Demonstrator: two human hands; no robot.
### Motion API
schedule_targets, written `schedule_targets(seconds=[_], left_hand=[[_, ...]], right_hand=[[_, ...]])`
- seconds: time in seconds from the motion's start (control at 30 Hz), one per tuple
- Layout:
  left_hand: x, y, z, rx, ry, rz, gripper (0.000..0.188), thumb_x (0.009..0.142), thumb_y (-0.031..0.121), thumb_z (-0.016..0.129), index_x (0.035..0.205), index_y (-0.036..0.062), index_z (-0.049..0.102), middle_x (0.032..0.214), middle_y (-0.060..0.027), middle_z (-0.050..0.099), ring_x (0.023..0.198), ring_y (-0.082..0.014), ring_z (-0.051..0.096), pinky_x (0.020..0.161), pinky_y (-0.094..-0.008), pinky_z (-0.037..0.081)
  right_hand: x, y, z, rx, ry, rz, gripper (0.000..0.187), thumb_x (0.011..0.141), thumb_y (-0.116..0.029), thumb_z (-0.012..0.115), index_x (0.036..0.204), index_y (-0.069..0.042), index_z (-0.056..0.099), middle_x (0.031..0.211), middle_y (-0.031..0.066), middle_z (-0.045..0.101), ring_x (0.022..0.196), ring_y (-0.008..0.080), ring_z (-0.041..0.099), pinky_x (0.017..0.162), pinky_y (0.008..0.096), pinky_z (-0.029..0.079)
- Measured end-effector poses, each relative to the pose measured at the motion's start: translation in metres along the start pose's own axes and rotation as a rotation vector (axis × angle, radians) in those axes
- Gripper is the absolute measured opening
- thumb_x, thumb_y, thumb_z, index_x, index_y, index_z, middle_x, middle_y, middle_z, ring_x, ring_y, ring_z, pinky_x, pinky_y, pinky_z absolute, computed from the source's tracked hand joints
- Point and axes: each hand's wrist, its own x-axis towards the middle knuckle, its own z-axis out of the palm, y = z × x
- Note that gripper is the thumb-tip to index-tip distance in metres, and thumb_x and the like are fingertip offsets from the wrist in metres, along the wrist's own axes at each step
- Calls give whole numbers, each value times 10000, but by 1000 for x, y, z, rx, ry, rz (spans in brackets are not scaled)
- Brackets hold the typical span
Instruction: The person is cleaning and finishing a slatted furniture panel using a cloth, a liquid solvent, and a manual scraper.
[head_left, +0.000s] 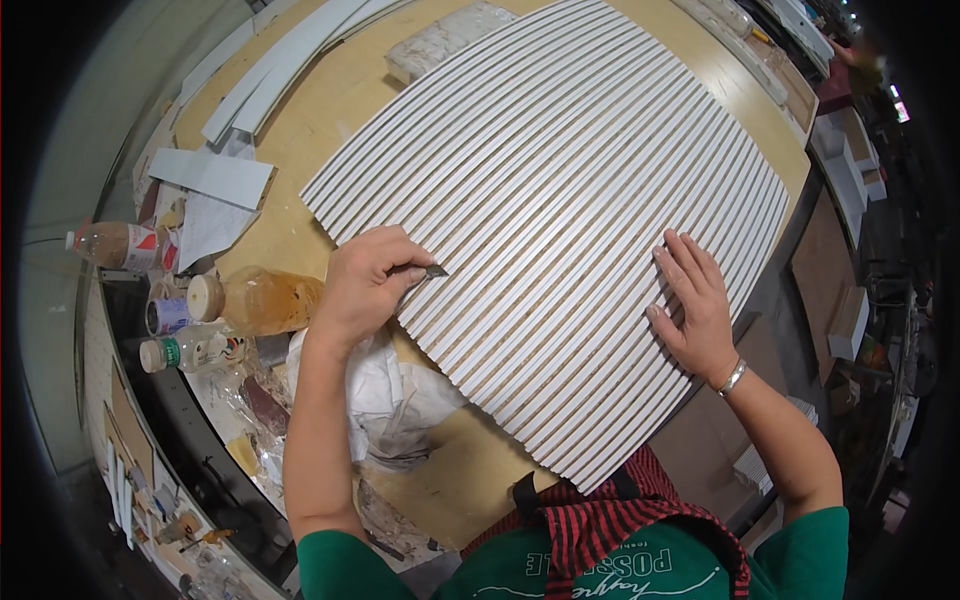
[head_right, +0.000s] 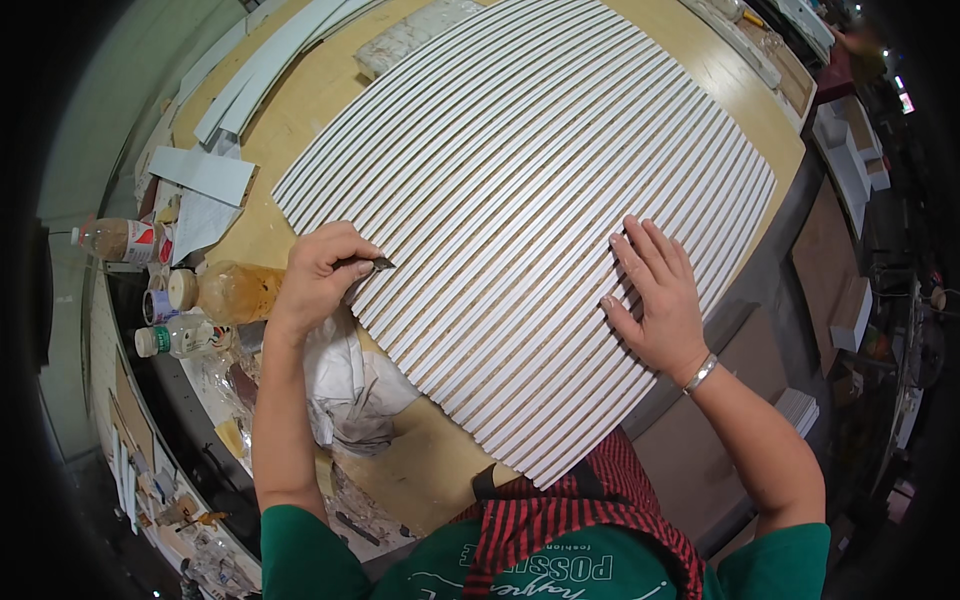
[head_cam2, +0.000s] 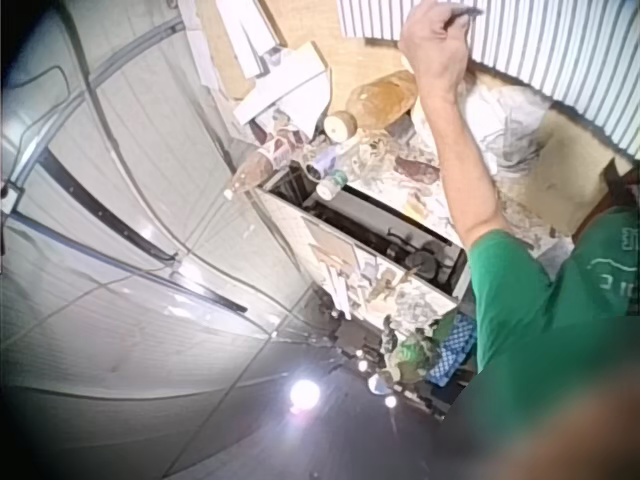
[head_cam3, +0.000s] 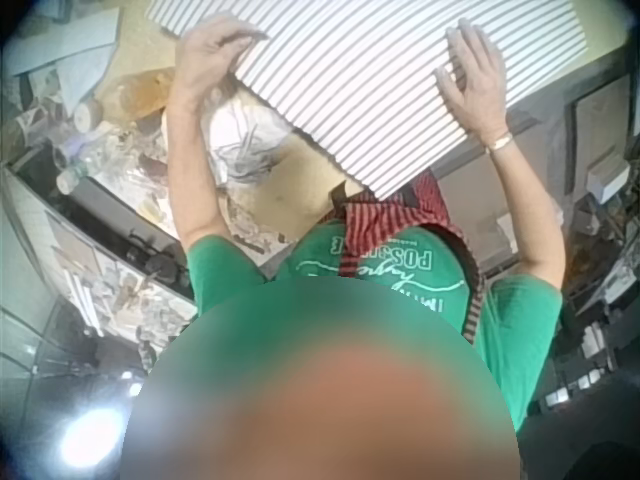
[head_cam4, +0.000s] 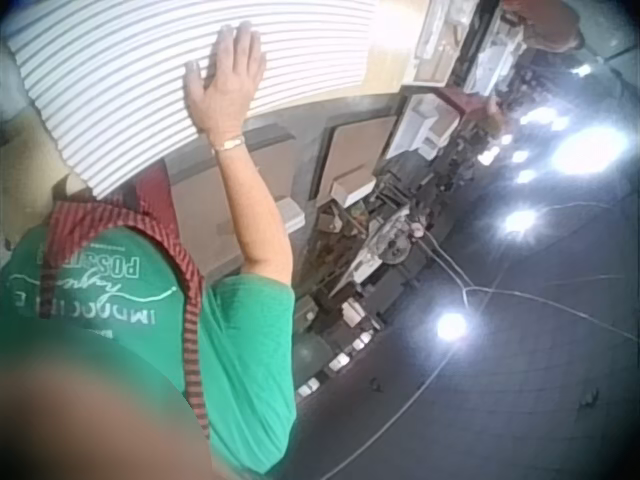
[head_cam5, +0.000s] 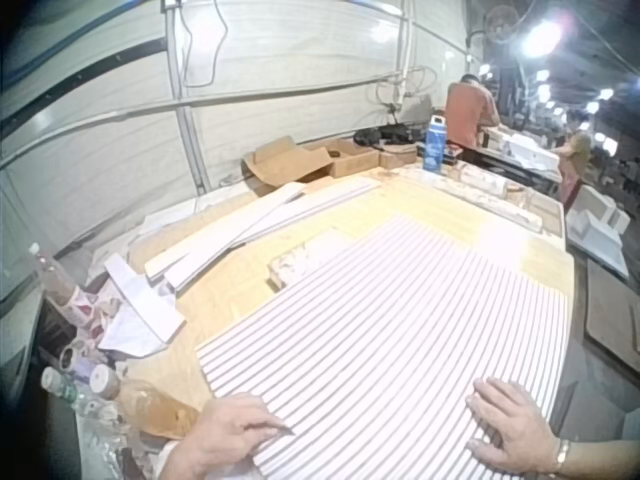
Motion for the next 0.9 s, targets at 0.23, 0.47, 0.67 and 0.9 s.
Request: schedule_targets(seconds=[0.23, 0.47, 0.67, 0.9], left_hand=[[0, 0, 2, -46, 31, -63, 157, 769, -67, 708, 922, -36, 727, 765, -70, 609, 703, -171, 568, 643, -286, 435], [4, -3, -4, -131, -38, -107, 150, 769, -62, 707, 917, -48, 726, 765, -68, 608, 727, -161, 574, 668, -278, 438], [3, -2, -2, -99, -23, -79, 162, 763, -62, 714, 925, -51, 719, 788, -83, 634, 741, -185, 589, 687, -296, 454], [-1, 4, 4, 95, 64, 59, 172, 737, -70, 740, 900, -16, 725, 794, -94, 646, 756, -239, 609, 688, -317, 475]], right_hand=[[0, 0, 0, 16, 7, 2, 672, 849, -276, 719, 1463, -66, 545, 1585, 149, 451, 1459, 367, 406, 1203, 528, 304], [-1, -1, 0, 19, 6, 13, 663, 855, -281, 721, 1462, -79, 548, 1586, 139, 454, 1466, 359, 402, 1201, 529, 308], [-1, 1, 0, 2, 1, 9, 673, 850, -278, 726, 1467, -83, 545, 1587, 138, 452, 1464, 361, 404, 1201, 530, 309], [0, 1, 1, -2, 5, 6, 669, 845, -273, 726, 1460, -78, 549, 1580, 142, 459, 1454, 364, 414, 1199, 527, 312]])
